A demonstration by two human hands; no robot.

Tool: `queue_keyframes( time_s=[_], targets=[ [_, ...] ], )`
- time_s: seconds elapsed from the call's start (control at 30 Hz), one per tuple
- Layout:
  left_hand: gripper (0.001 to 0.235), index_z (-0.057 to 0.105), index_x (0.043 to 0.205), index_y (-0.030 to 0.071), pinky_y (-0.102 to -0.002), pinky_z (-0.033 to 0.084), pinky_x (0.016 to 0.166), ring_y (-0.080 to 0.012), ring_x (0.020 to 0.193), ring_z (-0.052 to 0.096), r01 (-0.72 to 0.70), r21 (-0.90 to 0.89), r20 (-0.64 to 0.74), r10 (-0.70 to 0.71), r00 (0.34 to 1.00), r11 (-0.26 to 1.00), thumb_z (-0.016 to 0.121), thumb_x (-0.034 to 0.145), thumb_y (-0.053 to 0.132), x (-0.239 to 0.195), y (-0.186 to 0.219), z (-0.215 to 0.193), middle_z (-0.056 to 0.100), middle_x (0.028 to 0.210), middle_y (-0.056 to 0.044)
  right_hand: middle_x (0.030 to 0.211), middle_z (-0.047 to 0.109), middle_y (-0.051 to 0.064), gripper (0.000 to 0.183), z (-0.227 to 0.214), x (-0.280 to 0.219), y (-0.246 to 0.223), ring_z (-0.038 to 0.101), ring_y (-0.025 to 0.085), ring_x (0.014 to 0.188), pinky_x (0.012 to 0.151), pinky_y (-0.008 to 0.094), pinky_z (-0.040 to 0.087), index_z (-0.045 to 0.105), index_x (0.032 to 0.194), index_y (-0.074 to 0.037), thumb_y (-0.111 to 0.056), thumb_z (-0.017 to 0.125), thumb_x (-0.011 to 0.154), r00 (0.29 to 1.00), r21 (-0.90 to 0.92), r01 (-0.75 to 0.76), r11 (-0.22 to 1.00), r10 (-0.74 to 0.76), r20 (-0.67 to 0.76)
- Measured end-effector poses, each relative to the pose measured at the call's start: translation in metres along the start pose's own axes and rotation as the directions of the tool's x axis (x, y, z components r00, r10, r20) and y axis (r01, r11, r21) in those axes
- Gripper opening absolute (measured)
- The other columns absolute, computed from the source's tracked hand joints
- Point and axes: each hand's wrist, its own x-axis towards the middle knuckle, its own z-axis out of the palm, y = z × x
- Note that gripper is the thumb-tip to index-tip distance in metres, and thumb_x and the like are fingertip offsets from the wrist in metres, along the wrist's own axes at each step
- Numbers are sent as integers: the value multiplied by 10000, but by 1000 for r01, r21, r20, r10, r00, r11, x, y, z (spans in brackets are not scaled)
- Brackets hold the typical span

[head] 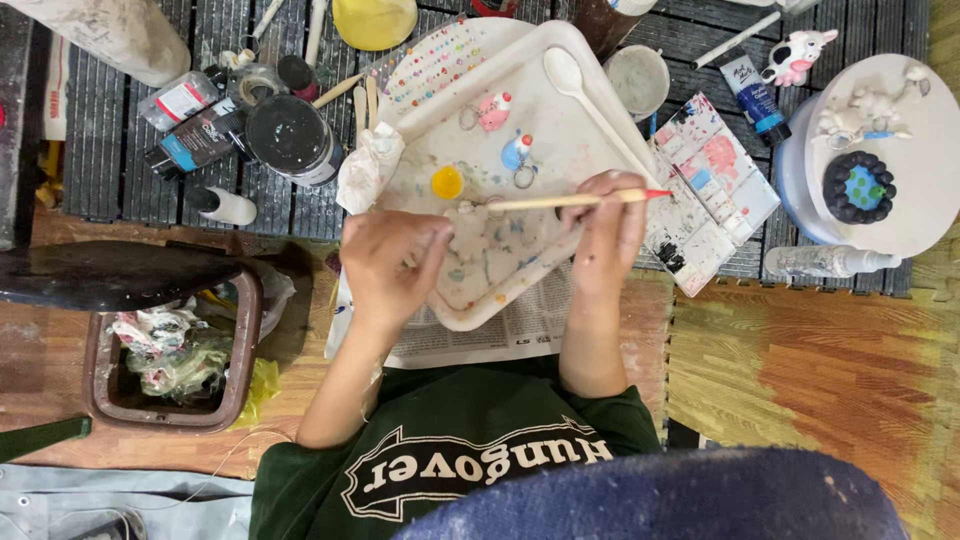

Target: The person paints small figurines using a fine brush and acrylic paints. They apply red paint to a pink figure, then mix yellow paint with a wooden stick and apply it to a white figure.

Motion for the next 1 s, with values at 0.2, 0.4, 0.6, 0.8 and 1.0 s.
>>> queue_keyframes(
  time_s=[0.2, 0.4, 0.6, 0.8, 1.0],
  targets=[
    [600, 500, 1336, 47, -422, 501, 930, -338, 1060, 686, 72, 29, 46, -73, 996, 997, 862, 862, 118, 9, -10, 17, 683, 1232, -149, 961, 617, 79, 61, 14, 11, 2, 575, 141, 770, 625, 269, 485, 541, 1165, -66, -80, 512, 1113, 968, -232, 183, 955, -134, 214],
    [697, 440, 1440, 23, -434, 531, 990, -357, 1156, 692, 118, -19, 94, -116, 989, 993, 836, 868, 61, 17, -19, 32, 718, 1235, -133, 1011, 708, 120, 175, 35, 17, -11, 731, 240, 885, 756, 333, 582, 579, 1149, -54, 13, 652, 1005, 871, -422, 379, 824, -163, 464],
    [635, 481, 1393, 54, -429, 536, 972, -341, 1143, 701, 123, -23, 82, -121, 989, 992, 826, 860, 61, 4, -21, 36, 740, 1227, -90, 974, 713, 89, 226, 40, 19, -20, 731, 263, 822, 692, 331, 558, 572, 1114, -70, 36, 695, 958, 838, -469, 434, 770, -153, 524],
    [585, 508, 1363, 65, -420, 537, 949, -334, 1094, 696, 100, 1, 64, -100, 993, 995, 828, 873, 62, 1, -23, 39, 748, 1219, -69, 993, 714, 95, 233, 37, 14, -23, 732, 268, 855, 705, 337, 562, 567, 1118, -76, 32, 691, 952, 836, -477, 461, 748, -185, 517],
    [578, 523, 1348, 60, -410, 538, 947, -323, 1097, 692, 93, 10, 66, -94, 993, 996, 841, 865, 67, -2, -23, 40, 747, 1215, -65, 988, 713, 84, 244, 36, 11, -24, 738, 259, 839, 692, 326, 560, 564, 1137, -67, 38, 694, 960, 844, -479, 451, 753, -185, 504]
  ],
)
